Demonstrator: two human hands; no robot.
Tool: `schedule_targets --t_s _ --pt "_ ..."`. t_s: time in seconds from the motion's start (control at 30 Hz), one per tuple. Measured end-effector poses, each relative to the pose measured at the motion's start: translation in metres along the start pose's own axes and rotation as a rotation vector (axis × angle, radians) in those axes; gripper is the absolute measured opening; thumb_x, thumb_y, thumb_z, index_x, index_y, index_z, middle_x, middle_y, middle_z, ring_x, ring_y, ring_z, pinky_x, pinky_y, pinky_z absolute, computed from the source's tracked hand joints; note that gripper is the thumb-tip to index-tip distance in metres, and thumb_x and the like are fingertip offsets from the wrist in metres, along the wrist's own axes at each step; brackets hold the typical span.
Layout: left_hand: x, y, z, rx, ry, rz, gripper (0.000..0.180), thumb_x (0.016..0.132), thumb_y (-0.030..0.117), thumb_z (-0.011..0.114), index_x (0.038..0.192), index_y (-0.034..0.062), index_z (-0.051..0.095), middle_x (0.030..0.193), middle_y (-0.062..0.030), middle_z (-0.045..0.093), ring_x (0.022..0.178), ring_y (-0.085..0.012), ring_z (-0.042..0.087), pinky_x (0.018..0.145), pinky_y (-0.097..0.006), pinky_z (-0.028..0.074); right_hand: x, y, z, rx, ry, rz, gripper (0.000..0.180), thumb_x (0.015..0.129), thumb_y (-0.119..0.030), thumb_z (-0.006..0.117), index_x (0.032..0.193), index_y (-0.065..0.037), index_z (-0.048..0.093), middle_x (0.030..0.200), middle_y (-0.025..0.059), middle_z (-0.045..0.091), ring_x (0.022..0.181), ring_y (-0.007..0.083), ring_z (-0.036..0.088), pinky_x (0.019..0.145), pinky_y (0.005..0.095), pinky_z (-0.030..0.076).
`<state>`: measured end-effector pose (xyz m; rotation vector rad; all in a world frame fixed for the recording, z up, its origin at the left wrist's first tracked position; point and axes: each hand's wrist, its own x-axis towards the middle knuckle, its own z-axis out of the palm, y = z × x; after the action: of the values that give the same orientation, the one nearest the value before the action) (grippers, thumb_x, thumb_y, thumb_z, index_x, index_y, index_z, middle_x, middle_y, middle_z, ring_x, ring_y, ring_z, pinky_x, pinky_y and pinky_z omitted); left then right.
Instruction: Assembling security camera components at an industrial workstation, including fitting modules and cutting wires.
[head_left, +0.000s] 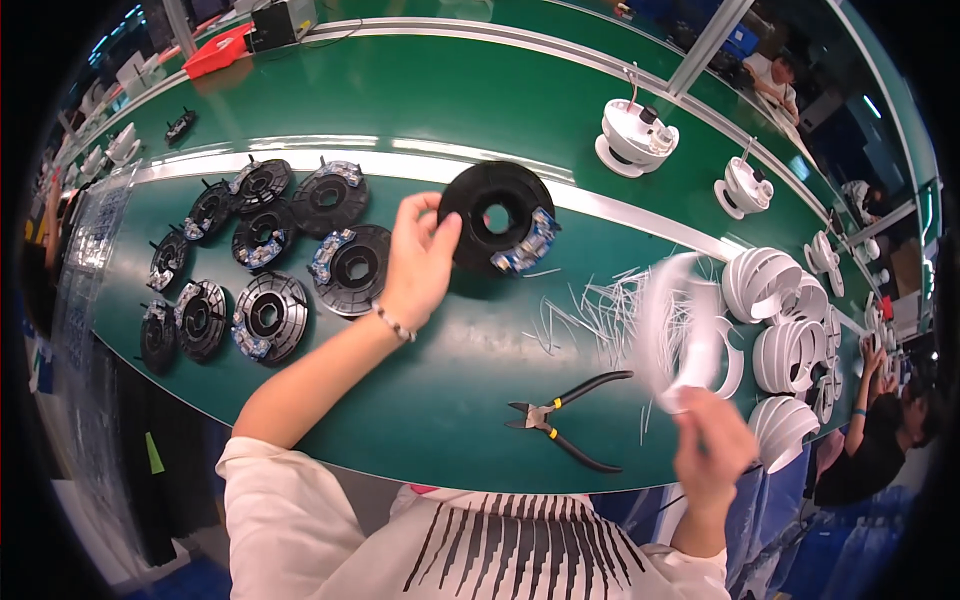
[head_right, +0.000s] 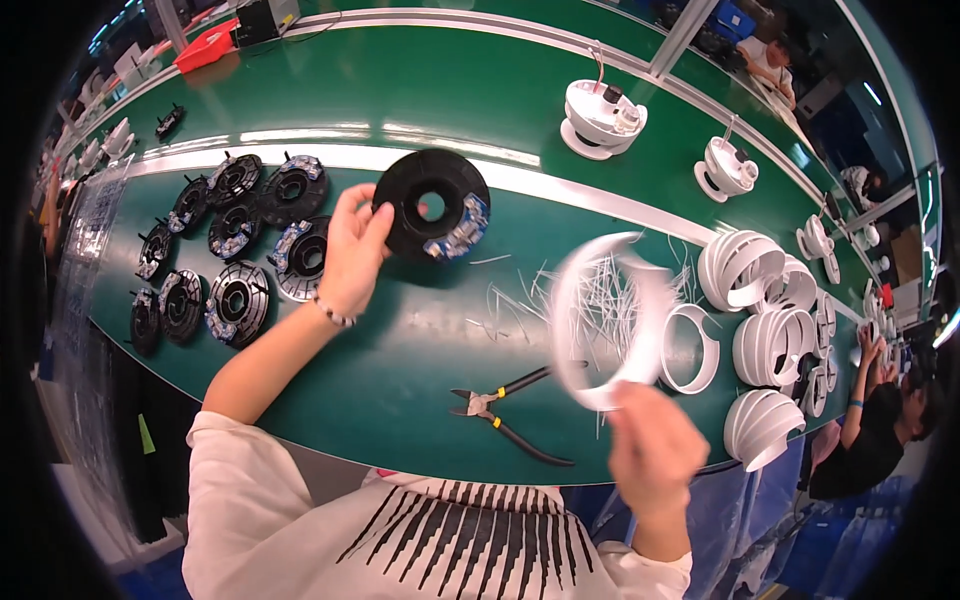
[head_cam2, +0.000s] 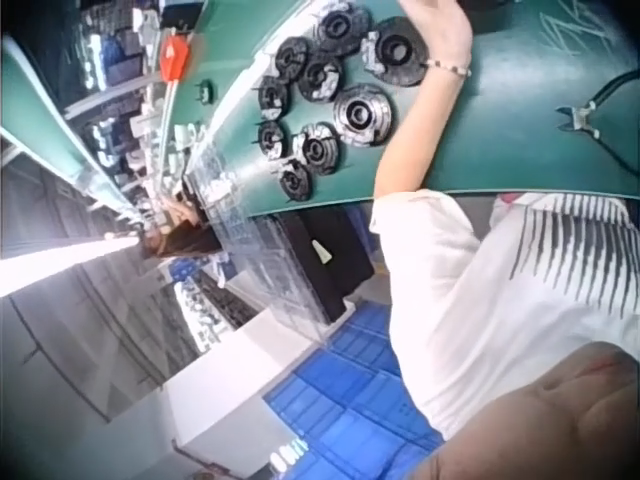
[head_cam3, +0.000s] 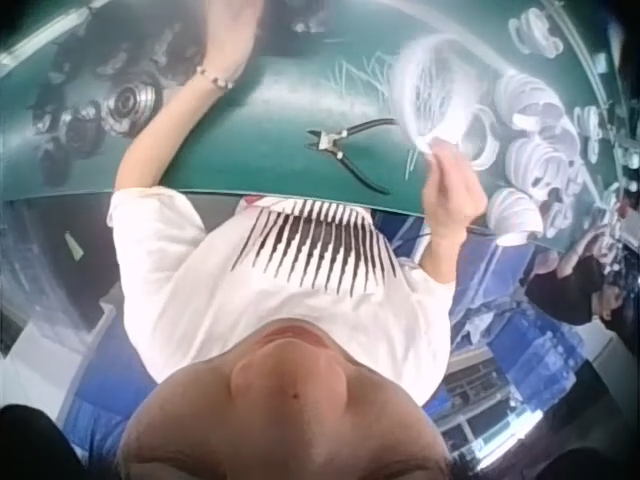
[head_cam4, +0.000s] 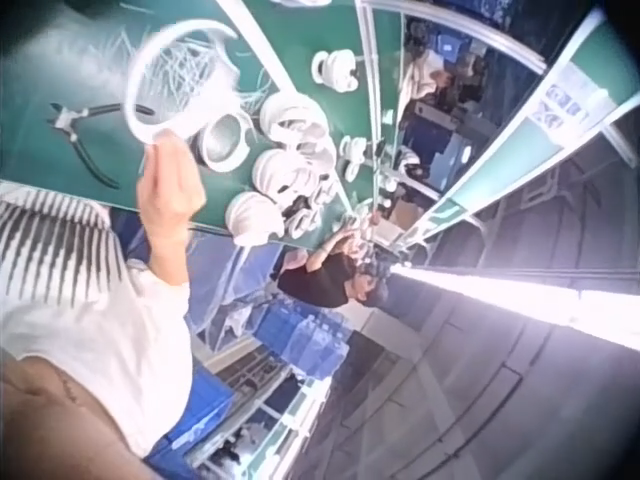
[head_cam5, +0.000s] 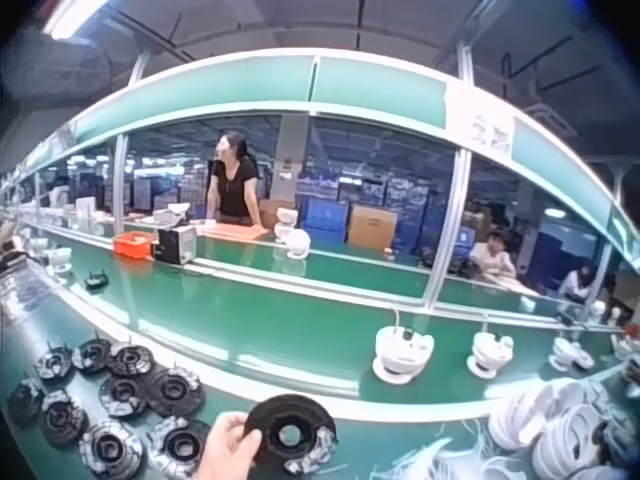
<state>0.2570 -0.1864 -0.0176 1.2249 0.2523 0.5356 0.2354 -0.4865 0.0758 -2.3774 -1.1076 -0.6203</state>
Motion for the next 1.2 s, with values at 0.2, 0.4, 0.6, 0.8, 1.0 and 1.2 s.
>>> schedule_targets --t_s 0.2,0.4,0.6,0.8,1.0,1.2 --pt "-0.037 -0.025 0.002 -0.171 -0.01 -0.238 0.024 0.088 0.007 0.04 0.108 0.0053 0.028 0.098 -0.0093 0.053 0.079 -0.0099 0.054 0.062 -0.023 0.047 -0.027 0.001 0.044 0.124 -0.268 -0.113 0.03 0.058 -0.01 0.071 0.082 -0.001 0.056 0.089 0.0095 0.058 0.072 0.0235 0.059 0.059 0.0291 0.049" --pt "-0.035 -0.033 -0.002 -0.141 -0.044 -0.196 0.028 0.088 0.005 0.037 0.113 0.0045 0.025 0.107 -0.0133 0.049 0.093 -0.0176 0.054 0.076 -0.033 0.049 -0.002 -0.006 0.04 0.016 -0.483 0.035 0.072 0.043 -0.04 0.078 0.1 -0.003 0.052 0.114 0.0158 0.047 0.104 0.035 0.045 0.085 0.0427 0.037" --pt "-0.037 -0.031 0.0 -0.085 -0.084 -0.177 0.03 0.086 0.0 0.039 0.112 0.0035 0.023 0.107 -0.0116 0.048 0.087 -0.0112 0.053 0.07 -0.024 0.048 0.02 -0.011 0.066 0.159 -0.687 0.068 0.109 0.044 -0.043 0.078 0.128 -0.002 0.023 0.131 0.0238 0.02 0.117 0.0439 0.022 0.095 0.0515 0.02" --pt "-0.038 -0.026 0.004 -0.004 -0.101 -0.113 0.034 0.084 -0.003 0.041 0.112 0.0036 0.024 0.109 -0.0115 0.045 0.087 -0.0105 0.051 0.069 -0.022 0.046 0.022 0.001 0.066 0.409 -0.455 0.113 0.106 0.047 -0.031 0.079 0.129 0.002 0.02 0.128 0.022 0.026 0.115 0.0371 0.028 0.097 0.0426 0.023" --pt "-0.05 -0.028 0.05 -0.168 -0.234 -0.049 0.041 0.08 -0.007 0.043 0.115 0.002 0.023 0.111 -0.0111 0.042 0.104 -0.0154 0.042 0.093 -0.029 0.034 0.033 0.032 0.088 1.252 0.077 0.605 0.103 0.053 -0.014 0.078 0.131 -0.003 0.013 0.13 0.0198 0.023 0.118 0.0263 0.031 0.093 0.0351 0.035" --pt "-0.06 -0.006 0.094 -0.429 -0.626 -0.318 0.08 0.061 -0.013 0.039 0.131 0.0102 0.009 0.125 -0.0075 0.033 0.12 -0.0195 0.031 0.098 -0.036 0.028 0.027 0.042 0.091 1.046 0.159 0.425 0.109 0.05 -0.022 0.081 0.131 0.001 0.01 0.13 0.0202 0.023 0.118 0.027 0.032 0.092 0.0361 0.036"
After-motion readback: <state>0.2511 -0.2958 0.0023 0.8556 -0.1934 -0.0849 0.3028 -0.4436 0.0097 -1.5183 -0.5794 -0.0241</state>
